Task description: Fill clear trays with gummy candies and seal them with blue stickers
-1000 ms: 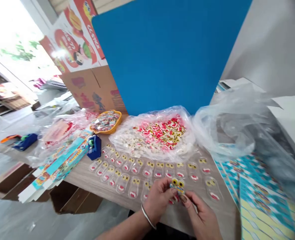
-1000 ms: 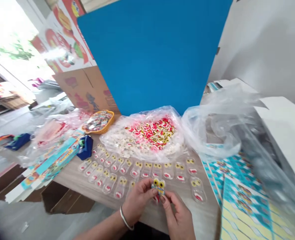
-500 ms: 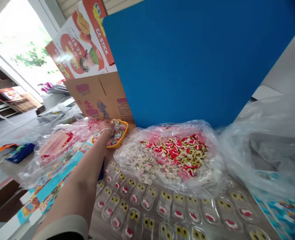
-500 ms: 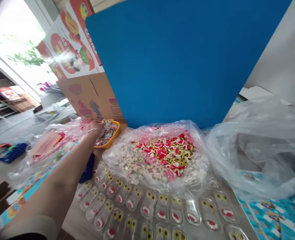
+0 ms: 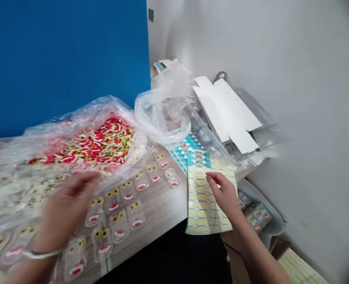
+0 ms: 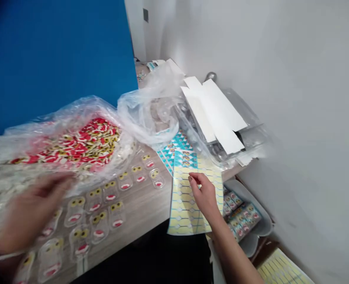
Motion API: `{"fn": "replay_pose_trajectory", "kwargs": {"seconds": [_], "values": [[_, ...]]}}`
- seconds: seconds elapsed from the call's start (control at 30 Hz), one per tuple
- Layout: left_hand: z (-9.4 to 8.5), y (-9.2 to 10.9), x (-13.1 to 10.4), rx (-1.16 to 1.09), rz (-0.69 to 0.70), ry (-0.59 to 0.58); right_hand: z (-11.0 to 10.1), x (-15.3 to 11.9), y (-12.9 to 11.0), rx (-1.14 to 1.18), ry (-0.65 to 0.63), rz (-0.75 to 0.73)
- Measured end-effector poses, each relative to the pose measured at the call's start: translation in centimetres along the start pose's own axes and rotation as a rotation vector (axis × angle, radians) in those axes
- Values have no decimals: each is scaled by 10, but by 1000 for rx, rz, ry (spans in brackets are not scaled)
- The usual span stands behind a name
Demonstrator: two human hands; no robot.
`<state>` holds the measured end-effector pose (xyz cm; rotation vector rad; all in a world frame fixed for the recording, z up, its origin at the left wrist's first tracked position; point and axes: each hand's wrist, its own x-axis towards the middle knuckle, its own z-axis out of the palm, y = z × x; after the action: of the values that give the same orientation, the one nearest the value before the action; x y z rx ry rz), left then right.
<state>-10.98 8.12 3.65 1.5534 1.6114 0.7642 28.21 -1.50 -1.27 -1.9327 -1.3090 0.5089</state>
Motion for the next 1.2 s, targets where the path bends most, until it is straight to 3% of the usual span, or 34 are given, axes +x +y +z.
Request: {"fn": "replay_pose_trajectory", "kwargs": {"seconds": [0.13,0.2,0.27,0.33,0.4,0.5,0.63,0.77,0.93,1.13,1.2], "values": [[140,35,-46,-138,60,-301,-3,-3,49,-202,58,-179],[201,50,-51,-234,61,-311,0,-9,67,-264,55,-240],[243,62,-46,-206,114,-252,1,-17,81,-284,67,-284],[265,71,-37,-139,166,-179,0,-25,91,-271,91,-319],[274,78,-29,-135,156,-134,-5,-32,97,-243,107,-336],[279,83,-22,-374,-62,-113,-14,-35,95,-218,95,-318],[283,81,-26,-630,-281,-191,-19,-20,64,-146,20,-312],[276,79,-37,-717,-337,-305,-7,10,30,33,-101,-424],[264,81,-41,-735,-320,-287,11,28,25,105,-242,-488],[264,77,-42,-755,-282,-211,17,19,23,81,-182,-558],[267,76,-43,-774,-290,-201,21,16,18,82,-147,-511]]}}
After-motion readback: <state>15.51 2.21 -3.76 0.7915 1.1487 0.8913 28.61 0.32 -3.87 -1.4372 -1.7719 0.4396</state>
